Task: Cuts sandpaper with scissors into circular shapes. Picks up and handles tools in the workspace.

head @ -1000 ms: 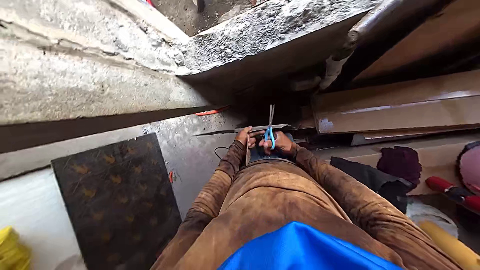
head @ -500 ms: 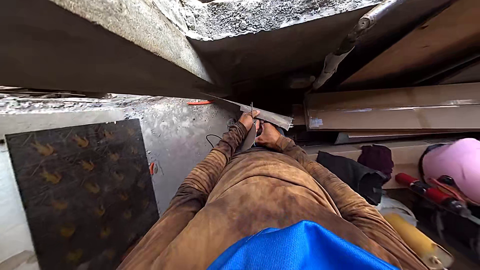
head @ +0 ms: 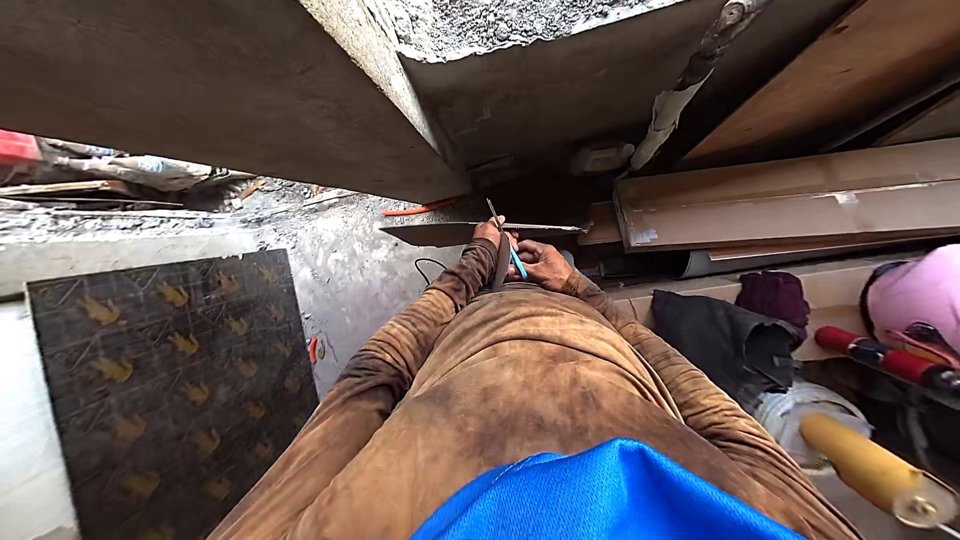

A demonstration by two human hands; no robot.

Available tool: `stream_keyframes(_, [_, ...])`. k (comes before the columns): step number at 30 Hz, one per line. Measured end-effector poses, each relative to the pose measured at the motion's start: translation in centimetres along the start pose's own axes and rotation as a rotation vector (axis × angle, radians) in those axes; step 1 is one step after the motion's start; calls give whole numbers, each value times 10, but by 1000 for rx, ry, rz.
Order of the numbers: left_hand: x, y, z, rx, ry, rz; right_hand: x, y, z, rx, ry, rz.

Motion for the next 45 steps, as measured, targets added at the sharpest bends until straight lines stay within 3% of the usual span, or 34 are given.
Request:
stream_keyframes(3, [9, 6, -5, -41, 0, -176, -1, 0, -4, 249, 9, 73])
stream_keyframes(6, [14, 11, -12, -61, -30, -262, -6, 1, -9, 352, -210, -101])
stream_keyframes(9, [15, 13, -1, -77, 4, -149, -34, 11, -21, 271, -534, -604])
stream_keyframes(13, [7, 12, 13, -133, -28, 236, -50, 27, -28, -90, -414, -980])
stream_keyframes(14, [5, 11, 13, -171, -43, 325, -45, 25, -27, -93, -390, -983])
stream_keyframes(16, [1, 11, 8, -218, -40, 365, -39, 12, -29, 100, -434, -887])
stream_keyframes(20, [10, -6, 2, -196, -116, -8, -87, -48, -49, 613, -464, -371])
stream_keyframes(23, [12, -20, 11, -282, -116, -161, -109, -125, -51, 899, -326, -241])
stream_keyframes(27, [18, -34, 9, -369, -109, -299, -124, -259, -10, 1048, -72, -342])
stream_keyframes(31, [16, -53, 6, -536, -89, -393, -139, -362, 41, 1199, 57, -314])
stream_keyframes(34, [9, -56, -9, -491, -101, -401, -147, -414, 63, 1227, 159, -339])
stream_keyframes(39, [-17, -54, -10, -522, -80, -566, -153, -436, 70, 971, 387, -484])
stream_keyframes(42, [-17, -42, -23, -406, -119, -574, -157, -441, 49, 961, 331, -513])
stream_keyframes(45, [-12, -39, -28, -391, -132, -551, -157, -455, 2, 1035, 145, -424])
Point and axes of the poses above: each hand's wrist, its own z-axis towards the middle knuckle, its own y-axis out of the palm, x = y × z, the point moved 5 cm from there along z, towards the middle knuckle, and after that the axes turned 1 degree about -x, right-handed, at the moved point
